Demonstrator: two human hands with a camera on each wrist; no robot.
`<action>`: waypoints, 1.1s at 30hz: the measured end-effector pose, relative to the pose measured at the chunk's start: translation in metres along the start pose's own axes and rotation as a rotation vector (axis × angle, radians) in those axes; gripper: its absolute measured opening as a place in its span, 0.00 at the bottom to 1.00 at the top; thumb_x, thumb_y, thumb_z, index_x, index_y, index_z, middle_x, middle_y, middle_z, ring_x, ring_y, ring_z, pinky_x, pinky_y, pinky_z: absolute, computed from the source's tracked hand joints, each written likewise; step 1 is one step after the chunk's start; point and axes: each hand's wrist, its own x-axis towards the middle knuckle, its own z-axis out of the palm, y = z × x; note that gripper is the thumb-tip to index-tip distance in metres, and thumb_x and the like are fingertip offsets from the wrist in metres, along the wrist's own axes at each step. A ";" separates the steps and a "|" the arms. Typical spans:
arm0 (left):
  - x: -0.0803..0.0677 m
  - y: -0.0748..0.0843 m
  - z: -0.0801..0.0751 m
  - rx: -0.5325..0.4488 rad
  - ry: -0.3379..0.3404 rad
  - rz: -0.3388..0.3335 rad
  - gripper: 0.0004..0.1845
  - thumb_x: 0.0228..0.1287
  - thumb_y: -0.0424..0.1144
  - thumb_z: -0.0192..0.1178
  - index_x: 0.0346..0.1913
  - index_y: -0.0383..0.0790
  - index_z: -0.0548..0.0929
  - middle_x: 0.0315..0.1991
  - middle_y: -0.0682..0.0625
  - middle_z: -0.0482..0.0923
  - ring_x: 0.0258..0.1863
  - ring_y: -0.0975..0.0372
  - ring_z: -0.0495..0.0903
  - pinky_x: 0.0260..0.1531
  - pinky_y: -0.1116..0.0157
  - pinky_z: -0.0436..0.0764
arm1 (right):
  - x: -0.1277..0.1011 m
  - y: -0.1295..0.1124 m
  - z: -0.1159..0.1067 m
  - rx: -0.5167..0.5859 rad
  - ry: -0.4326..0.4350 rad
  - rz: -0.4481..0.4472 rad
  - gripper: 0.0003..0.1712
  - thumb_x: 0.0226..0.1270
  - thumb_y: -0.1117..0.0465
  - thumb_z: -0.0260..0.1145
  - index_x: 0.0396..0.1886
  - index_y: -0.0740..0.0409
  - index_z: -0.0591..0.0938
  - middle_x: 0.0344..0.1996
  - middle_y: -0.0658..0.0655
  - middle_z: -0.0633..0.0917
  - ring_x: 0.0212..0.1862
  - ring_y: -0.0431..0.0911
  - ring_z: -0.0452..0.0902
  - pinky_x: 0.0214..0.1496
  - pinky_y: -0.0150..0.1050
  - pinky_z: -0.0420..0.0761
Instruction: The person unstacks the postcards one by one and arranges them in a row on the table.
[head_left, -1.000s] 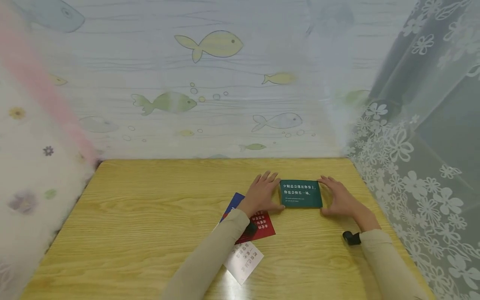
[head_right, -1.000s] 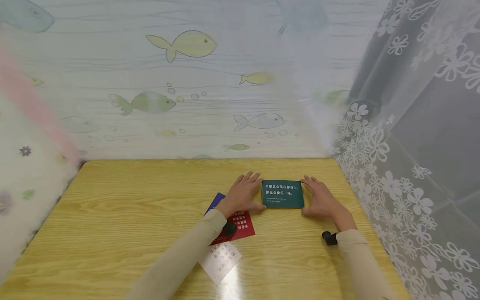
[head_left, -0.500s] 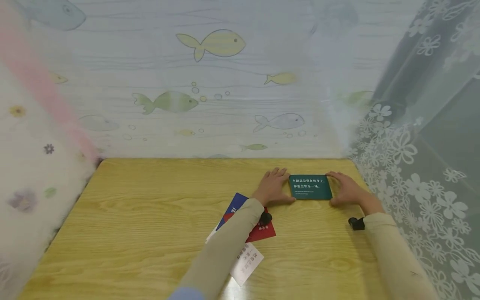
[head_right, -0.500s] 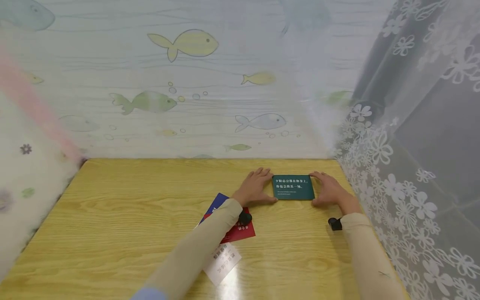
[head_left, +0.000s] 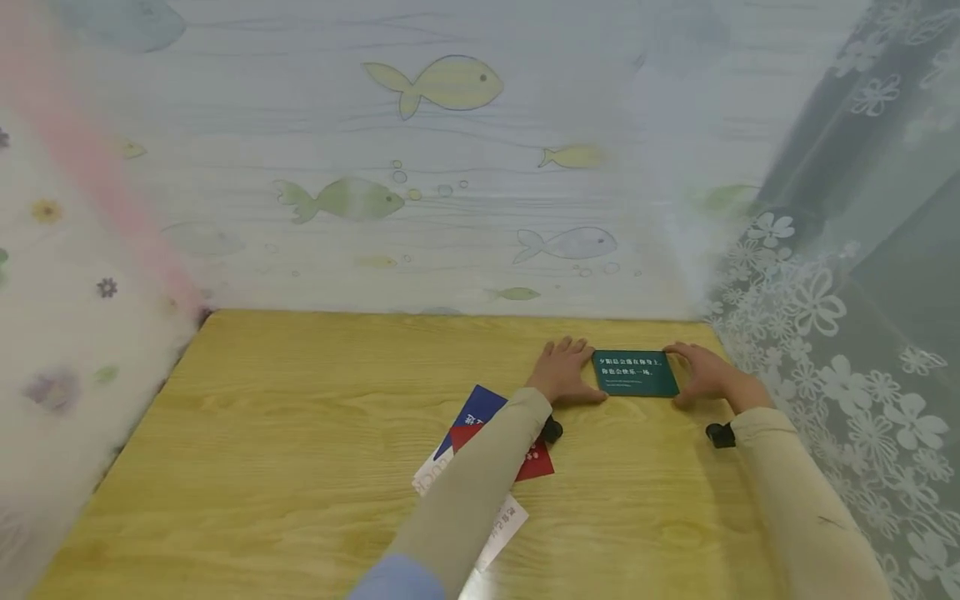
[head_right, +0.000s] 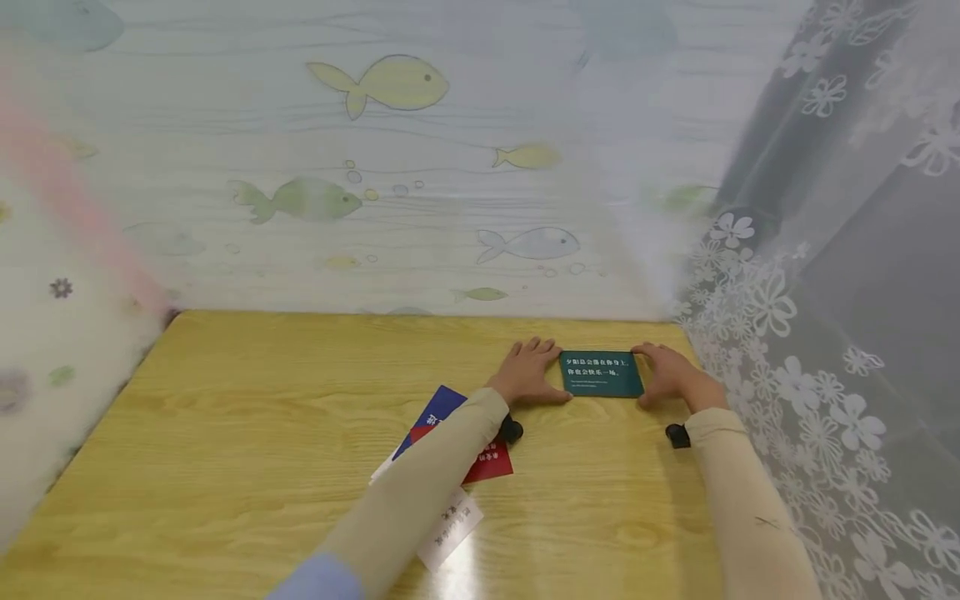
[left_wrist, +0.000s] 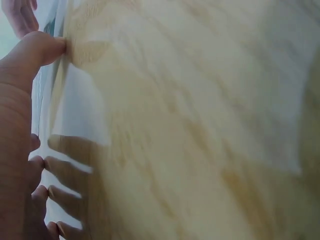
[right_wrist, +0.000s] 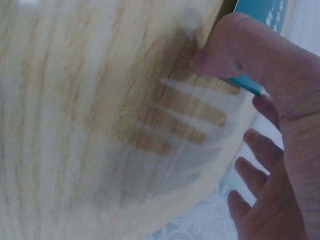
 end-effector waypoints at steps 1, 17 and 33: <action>0.001 0.002 0.000 0.003 -0.010 0.005 0.50 0.60 0.74 0.57 0.81 0.56 0.58 0.82 0.57 0.51 0.82 0.58 0.47 0.81 0.54 0.50 | -0.002 0.001 -0.001 -0.004 -0.010 0.006 0.56 0.43 0.61 0.82 0.72 0.73 0.64 0.72 0.86 0.55 0.70 0.85 0.46 0.64 0.79 0.62; -0.001 0.000 0.004 0.059 -0.073 0.003 0.50 0.65 0.77 0.46 0.83 0.58 0.48 0.84 0.58 0.41 0.83 0.60 0.39 0.82 0.55 0.43 | -0.001 0.009 0.020 0.130 -0.039 0.023 0.59 0.48 0.68 0.73 0.77 0.76 0.52 0.74 0.86 0.45 0.74 0.81 0.40 0.70 0.77 0.56; 0.008 -0.008 0.016 0.027 -0.076 0.006 0.50 0.65 0.78 0.46 0.83 0.60 0.44 0.84 0.59 0.37 0.83 0.60 0.34 0.82 0.55 0.37 | -0.001 0.002 0.020 0.033 0.018 0.029 0.58 0.47 0.65 0.74 0.77 0.76 0.56 0.73 0.85 0.51 0.72 0.81 0.48 0.69 0.75 0.60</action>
